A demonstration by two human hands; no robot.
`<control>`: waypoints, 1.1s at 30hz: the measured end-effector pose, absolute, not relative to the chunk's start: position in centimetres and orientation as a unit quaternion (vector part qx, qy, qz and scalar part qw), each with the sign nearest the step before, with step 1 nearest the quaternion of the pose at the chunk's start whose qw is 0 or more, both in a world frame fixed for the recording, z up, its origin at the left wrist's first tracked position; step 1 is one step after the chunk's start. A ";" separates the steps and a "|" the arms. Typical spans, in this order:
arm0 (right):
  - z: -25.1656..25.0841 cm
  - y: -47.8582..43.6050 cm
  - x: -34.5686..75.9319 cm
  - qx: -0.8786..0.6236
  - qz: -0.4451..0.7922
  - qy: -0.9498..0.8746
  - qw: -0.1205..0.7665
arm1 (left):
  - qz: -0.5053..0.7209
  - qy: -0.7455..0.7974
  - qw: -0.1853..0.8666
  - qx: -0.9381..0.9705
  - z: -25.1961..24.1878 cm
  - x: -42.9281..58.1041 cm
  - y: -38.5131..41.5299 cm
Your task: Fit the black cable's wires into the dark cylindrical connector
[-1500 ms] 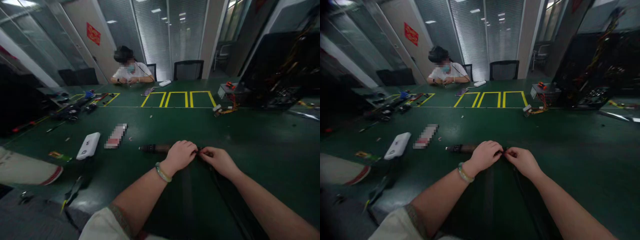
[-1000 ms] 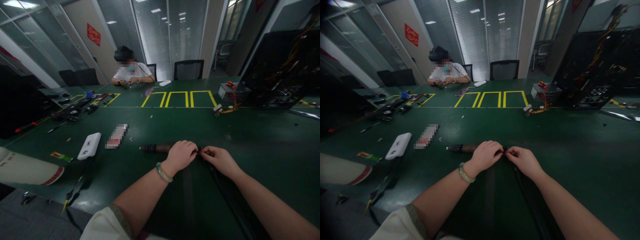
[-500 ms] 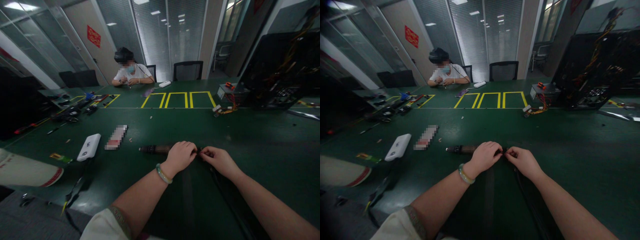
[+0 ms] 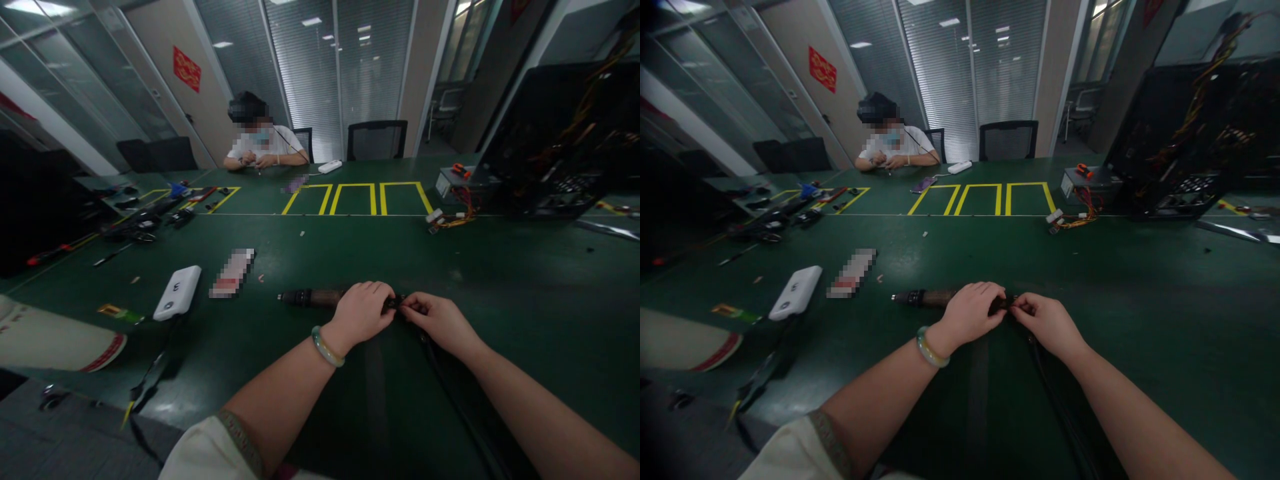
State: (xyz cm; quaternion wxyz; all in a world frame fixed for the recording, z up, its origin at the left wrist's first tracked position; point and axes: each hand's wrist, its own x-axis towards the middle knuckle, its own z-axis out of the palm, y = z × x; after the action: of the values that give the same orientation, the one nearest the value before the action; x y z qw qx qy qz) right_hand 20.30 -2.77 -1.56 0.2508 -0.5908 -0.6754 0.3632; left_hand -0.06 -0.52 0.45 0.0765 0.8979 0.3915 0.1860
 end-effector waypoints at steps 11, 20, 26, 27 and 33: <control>-1.5 -2.8 20.3 -0.589 0.364 -0.678 0.247 | 0.168 0.370 0.063 0.912 0.7 -0.1 -0.5; -1.9 -2.7 20.3 -0.584 0.361 -0.680 0.257 | 0.179 0.368 0.064 0.910 0.5 -0.2 -0.5; -1.8 -2.7 20.3 -0.588 0.362 -0.679 0.249 | 0.180 0.376 0.069 0.906 0.6 -0.1 -0.5; -1.7 -2.7 20.3 -0.590 0.362 -0.678 0.247 | 0.184 0.380 0.071 0.904 0.6 -0.1 -0.6; -1.5 -2.7 20.3 -0.590 0.358 -0.679 0.249 | 0.174 0.378 0.066 0.907 0.6 -0.2 -0.5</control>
State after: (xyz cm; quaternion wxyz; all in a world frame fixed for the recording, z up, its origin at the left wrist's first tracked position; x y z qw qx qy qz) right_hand 20.29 -2.73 -1.49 0.2494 -0.5901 -0.6793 0.3579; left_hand -0.16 -0.51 0.64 0.0657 0.9069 0.3779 0.1743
